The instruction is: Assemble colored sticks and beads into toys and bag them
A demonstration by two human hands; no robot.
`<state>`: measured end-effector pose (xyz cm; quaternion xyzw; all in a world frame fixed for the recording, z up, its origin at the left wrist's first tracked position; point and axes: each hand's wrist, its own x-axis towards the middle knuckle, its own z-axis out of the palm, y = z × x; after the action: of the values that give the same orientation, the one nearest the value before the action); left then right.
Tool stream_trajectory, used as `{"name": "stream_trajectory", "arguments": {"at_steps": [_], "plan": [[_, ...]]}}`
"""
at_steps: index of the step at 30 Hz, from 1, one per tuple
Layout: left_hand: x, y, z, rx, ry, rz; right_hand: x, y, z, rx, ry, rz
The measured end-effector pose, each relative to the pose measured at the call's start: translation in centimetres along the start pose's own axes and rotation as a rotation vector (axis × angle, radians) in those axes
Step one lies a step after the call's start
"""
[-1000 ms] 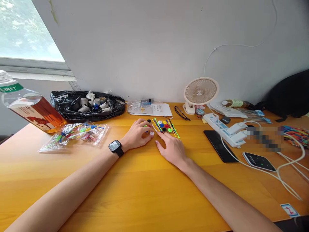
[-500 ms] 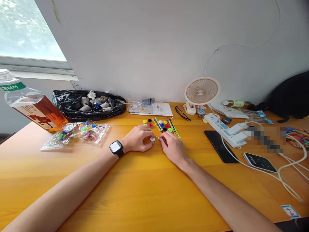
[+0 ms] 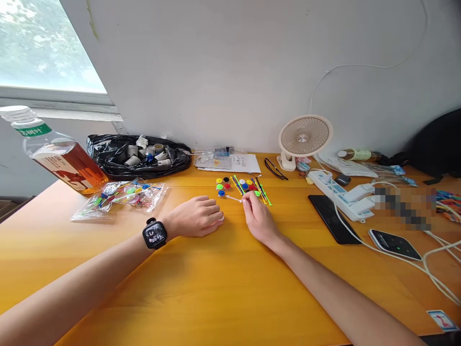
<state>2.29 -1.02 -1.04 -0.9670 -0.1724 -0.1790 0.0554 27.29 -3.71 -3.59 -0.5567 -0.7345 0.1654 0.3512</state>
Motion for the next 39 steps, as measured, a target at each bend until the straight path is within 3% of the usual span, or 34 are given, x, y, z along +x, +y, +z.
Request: {"name": "stream_trajectory", "arguments": {"at_steps": [6,13,23,31,39], "plan": [[-1.4,0.8,0.5,-0.215,0.075,-0.229,-0.1,-0.3,0.1,0.233,-0.002,0.042],[-2.1,0.4,1.0,-0.436,0.113,-0.456,-0.8,-1.6,0.7,0.473,-0.134,0.016],[-1.7,0.9,0.8,-0.586,0.081,-0.462,-1.4,-2.8,0.5,0.422,-0.338,-0.036],[-1.4,2.0,0.8,-0.499,0.096,-0.402,-1.6,-2.8,0.4,0.356,-0.354,-0.044],[-1.3,2.3,0.5,-0.486,0.093,-0.390,-1.4,-2.4,0.3,0.468,-0.330,0.000]]}}
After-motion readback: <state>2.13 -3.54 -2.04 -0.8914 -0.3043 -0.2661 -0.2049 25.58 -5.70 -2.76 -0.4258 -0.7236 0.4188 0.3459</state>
